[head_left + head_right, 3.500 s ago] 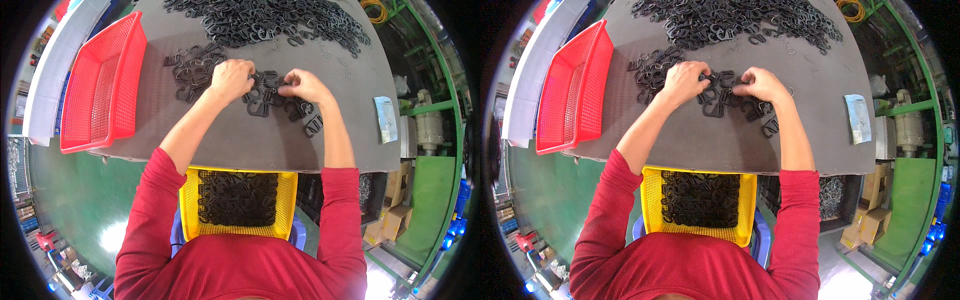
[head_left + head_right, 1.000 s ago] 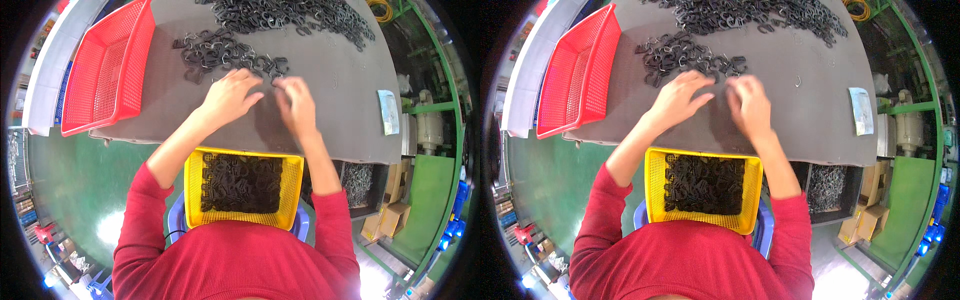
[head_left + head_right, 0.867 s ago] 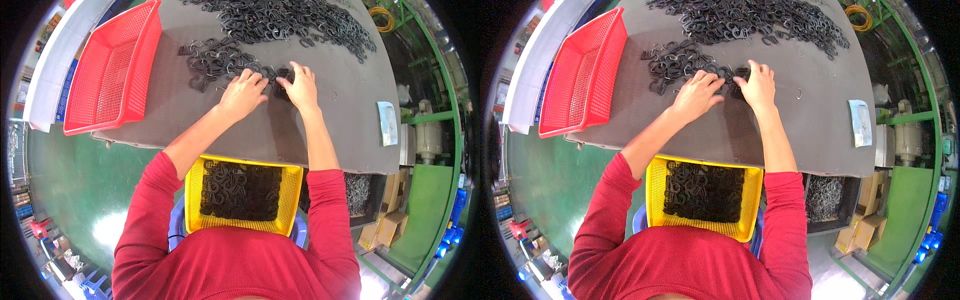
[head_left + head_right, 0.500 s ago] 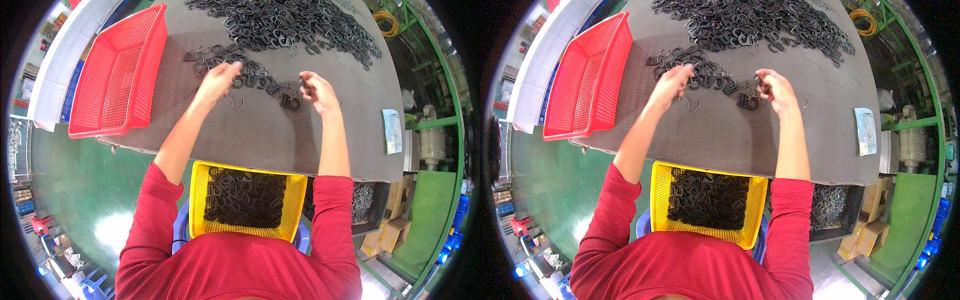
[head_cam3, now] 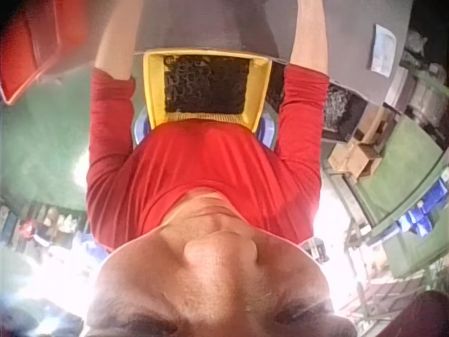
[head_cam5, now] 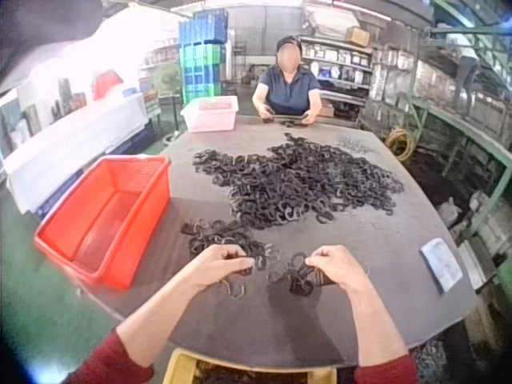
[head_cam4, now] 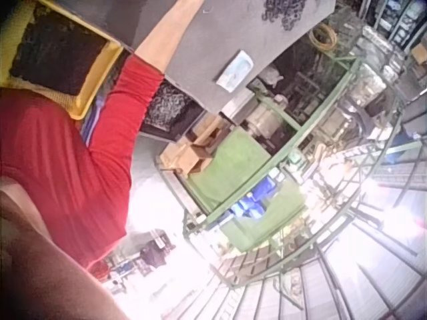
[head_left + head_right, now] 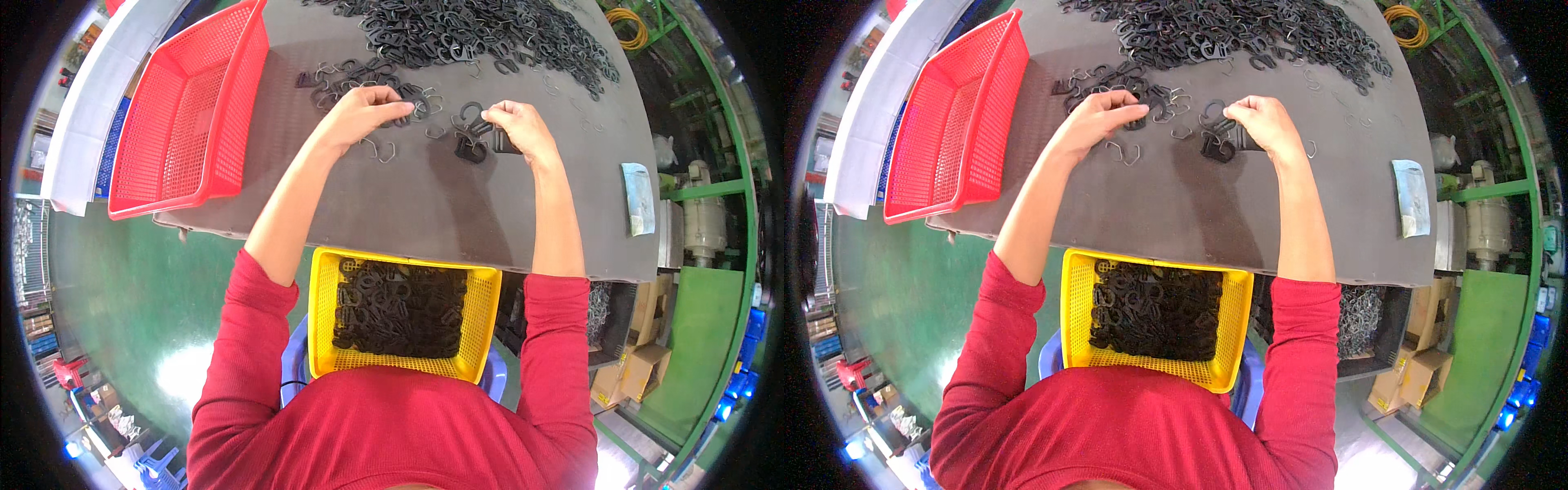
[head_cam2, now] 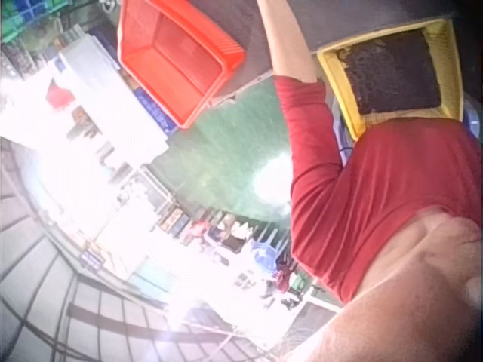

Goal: The person sorts small metal hooks and plastic buckles on a table, separating them into red and yellow baskets. They repeatedly pick up items, inspect them, and place them into the appropriate containers.

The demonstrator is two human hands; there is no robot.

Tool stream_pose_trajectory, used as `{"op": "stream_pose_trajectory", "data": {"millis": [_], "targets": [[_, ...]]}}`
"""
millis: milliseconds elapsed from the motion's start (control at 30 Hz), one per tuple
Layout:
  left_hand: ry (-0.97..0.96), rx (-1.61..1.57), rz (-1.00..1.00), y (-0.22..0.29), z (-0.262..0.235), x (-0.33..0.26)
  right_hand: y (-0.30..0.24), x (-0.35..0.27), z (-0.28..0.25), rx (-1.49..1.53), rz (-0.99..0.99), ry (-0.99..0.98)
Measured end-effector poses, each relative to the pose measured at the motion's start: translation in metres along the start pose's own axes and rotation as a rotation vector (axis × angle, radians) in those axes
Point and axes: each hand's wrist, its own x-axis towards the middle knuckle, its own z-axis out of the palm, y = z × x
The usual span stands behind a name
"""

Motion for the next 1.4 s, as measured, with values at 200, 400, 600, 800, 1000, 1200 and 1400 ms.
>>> {"op": "stream_pose_trajectory", "data": {"millis": [200, 400, 600, 800, 1000, 1200, 1400], "targets": [[-0.856, 0.131, 0.21, 0.023, 0.028, -0.069, 0.03, -0.007, -0.016, 0.126, 0.068, -0.052], [-0.092, 0.516, 0.505, -0.002, 0.084, -0.03, 0.059, -0.002, -0.026, 0.095, 0.018, 0.189], [0.154, 0.891, 0.811, -0.018, 0.103, 0.026, 0.089, -0.019, -0.044, -0.09, 0.032, 0.166], [0.315, 0.569, 0.504, 0.001, 0.077, 0.039, 0.061, -0.033, -0.041, -0.511, 0.072, 0.191], [-0.028, 0.394, 0.267, 0.012, 0.036, 0.028, 0.036, -0.017, -0.034, -0.688, 0.085, -0.08], [-0.586, 0.178, 0.21, 0.038, 0.022, -0.074, 0.038, -0.023, -0.05, -0.526, 0.069, -0.099], [-0.493, 0.204, 0.25, 0.007, 0.039, -0.13, 0.055, -0.036, -0.035, -0.636, 0.051, -0.123]]}}
